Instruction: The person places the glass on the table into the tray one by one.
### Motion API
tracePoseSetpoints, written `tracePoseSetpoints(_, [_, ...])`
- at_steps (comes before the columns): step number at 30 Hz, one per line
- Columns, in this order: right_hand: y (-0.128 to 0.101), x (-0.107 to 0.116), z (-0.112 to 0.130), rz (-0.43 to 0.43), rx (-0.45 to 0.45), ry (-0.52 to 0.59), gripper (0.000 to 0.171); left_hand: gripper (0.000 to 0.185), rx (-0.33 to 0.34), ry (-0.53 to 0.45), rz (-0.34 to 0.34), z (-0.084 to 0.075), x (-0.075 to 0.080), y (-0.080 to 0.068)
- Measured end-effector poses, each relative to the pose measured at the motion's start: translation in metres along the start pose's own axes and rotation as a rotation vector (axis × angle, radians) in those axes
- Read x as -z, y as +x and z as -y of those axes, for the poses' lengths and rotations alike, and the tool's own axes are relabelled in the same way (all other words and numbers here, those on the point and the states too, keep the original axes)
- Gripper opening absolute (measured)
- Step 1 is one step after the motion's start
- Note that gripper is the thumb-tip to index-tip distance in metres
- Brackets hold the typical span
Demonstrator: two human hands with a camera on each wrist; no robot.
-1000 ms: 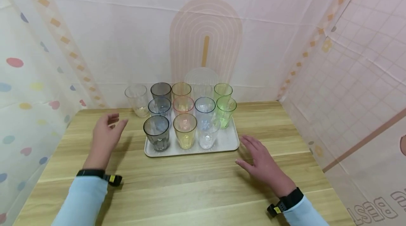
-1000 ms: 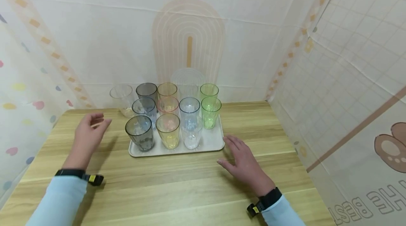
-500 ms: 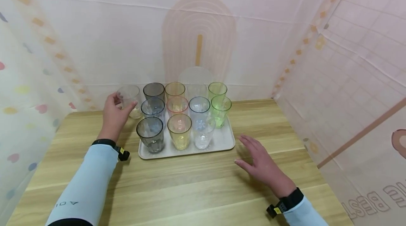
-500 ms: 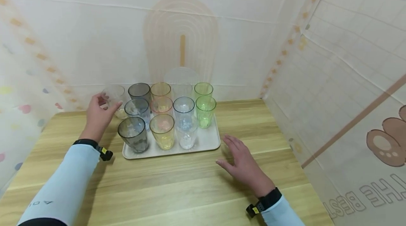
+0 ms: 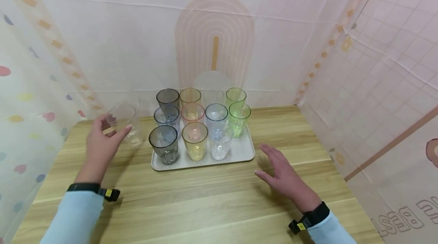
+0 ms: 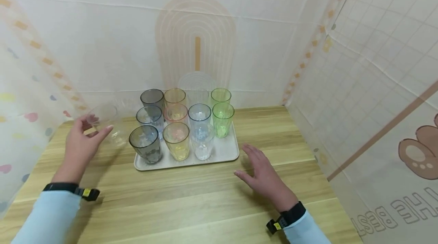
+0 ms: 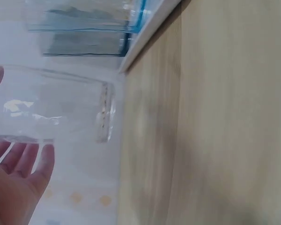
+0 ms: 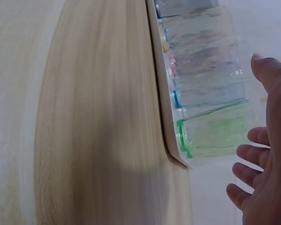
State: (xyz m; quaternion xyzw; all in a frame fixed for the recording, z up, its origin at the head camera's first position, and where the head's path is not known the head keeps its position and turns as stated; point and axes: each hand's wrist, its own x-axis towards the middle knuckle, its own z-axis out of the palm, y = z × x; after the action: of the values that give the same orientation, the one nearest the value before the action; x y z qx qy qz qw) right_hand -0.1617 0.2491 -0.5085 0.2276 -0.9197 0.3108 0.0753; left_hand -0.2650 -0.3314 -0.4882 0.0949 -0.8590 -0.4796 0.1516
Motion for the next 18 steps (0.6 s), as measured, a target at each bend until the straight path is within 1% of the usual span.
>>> tracePoseSetpoints(2, [0.0, 0.001, 0.001, 0.011, -0.013, 0.018, 0.082, 0.082, -0.015, 0.018, -0.005, -0.001, 0.013, -0.017])
tracePoseSetpoints(5, [0.0, 0.002, 0.002, 0.023, -0.03, 0.055, 0.083, 0.08, -0.046, 0.035, 0.008, -0.003, 0.03, -0.044])
tracePoseSetpoints(8, [0.001, 0.004, 0.004, 0.027, -0.037, 0.091, 0.083, 0.079, -0.121, 0.026, 0.041, -0.006, 0.04, -0.07])
tracePoseSetpoints(11, [0.002, 0.004, 0.006, 0.031, -0.037, 0.109, 0.082, 0.076, -0.22, 0.003, 0.08, -0.01, 0.042, -0.093])
tracePoseSetpoints(14, [0.002, 0.003, 0.008, 0.039, -0.045, 0.128, 0.083, 0.076, -0.3, -0.018, 0.116, -0.015, 0.036, -0.113])
tracePoseSetpoints(18, [0.002, 0.001, 0.01, 0.053, -0.072, 0.162, 0.088, 0.08, -0.38, -0.037, 0.176, -0.024, 0.026, -0.131])
